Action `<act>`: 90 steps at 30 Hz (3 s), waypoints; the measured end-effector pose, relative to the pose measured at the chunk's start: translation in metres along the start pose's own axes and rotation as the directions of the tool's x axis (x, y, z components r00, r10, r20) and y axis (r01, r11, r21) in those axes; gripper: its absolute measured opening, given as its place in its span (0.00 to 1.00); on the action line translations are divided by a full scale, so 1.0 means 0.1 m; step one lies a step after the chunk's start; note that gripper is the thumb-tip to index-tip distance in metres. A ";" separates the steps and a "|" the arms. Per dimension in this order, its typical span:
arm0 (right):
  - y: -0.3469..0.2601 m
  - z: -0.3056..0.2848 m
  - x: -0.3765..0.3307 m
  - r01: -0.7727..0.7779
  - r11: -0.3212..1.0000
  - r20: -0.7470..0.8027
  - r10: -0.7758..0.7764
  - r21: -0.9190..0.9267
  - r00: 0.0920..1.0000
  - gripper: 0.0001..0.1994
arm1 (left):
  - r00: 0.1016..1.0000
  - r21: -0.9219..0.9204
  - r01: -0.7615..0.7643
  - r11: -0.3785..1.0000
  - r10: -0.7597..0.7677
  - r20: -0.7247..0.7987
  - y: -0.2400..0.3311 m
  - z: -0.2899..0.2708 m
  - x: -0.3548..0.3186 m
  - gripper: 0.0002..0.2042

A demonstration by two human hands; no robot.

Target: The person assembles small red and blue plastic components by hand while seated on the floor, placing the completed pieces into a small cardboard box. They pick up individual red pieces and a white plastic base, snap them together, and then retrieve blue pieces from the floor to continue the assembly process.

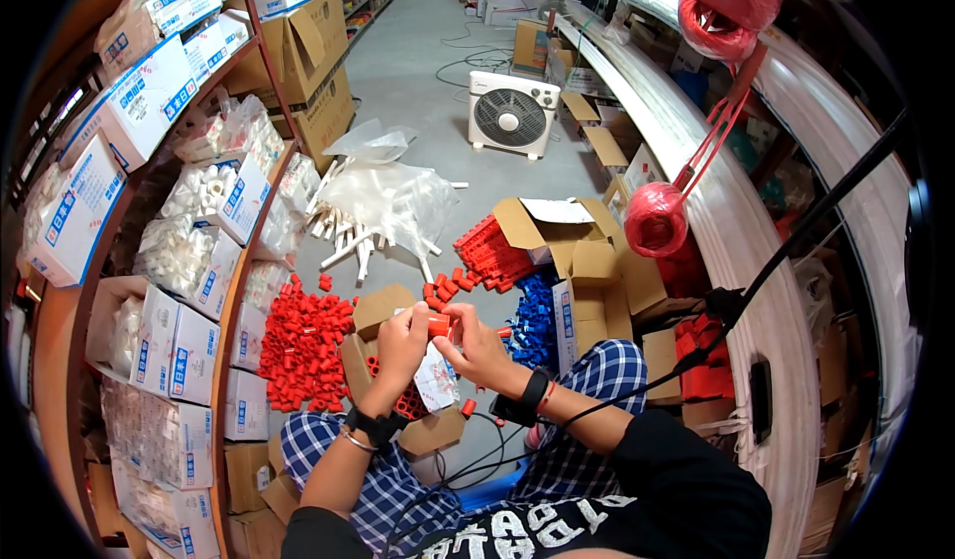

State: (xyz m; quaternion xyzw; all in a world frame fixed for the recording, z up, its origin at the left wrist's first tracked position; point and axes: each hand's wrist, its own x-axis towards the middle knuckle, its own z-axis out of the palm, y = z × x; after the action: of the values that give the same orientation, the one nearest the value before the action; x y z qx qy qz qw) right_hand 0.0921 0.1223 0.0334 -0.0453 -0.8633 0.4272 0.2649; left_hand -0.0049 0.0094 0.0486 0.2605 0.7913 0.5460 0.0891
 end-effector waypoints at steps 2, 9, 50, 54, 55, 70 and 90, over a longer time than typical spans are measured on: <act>0.04 0.01 -0.01 -0.004 1.000 0.010 0.005 -0.006 1.000 0.19 | 1.000 -0.004 -0.015 1.000 0.015 -0.006 -0.01 0.00 0.00 0.23; 0.12 -0.02 0.04 0.000 0.999 -0.015 0.000 0.045 1.000 0.12 | 0.986 0.133 -0.162 0.978 0.156 0.057 0.06 0.00 -0.06 0.22; 0.00 0.08 0.00 -0.666 0.399 0.509 0.435 0.630 0.743 0.25 | 0.888 0.365 -0.446 0.817 0.454 0.068 0.24 -0.10 -0.12 0.13; -0.01 0.11 -0.02 -0.684 0.346 0.539 0.430 0.642 0.724 0.22 | 0.878 0.390 -0.472 0.790 0.459 0.133 0.25 -0.12 -0.12 0.13; 0.00 0.10 -0.01 -0.684 0.346 0.538 0.432 0.642 0.724 0.22 | 0.878 0.388 -0.473 0.791 0.460 0.134 0.28 -0.12 -0.12 0.13; -0.06 -0.09 0.11 -0.578 0.390 0.470 0.344 0.717 0.813 0.15 | 1.000 -0.047 0.007 0.999 -0.006 0.019 0.02 -0.05 0.02 0.15; 0.04 0.12 -0.01 -0.544 0.664 0.433 0.348 0.512 0.832 0.19 | 0.973 -0.256 -0.066 0.964 0.119 0.198 -0.06 0.01 -0.01 0.21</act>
State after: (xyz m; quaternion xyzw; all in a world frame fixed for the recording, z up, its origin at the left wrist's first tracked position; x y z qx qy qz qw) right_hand 0.0860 0.1161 0.0236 -0.1040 -0.6660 0.7384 0.0173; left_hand -0.0051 0.0081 0.0428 0.3406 0.6897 0.6134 0.1791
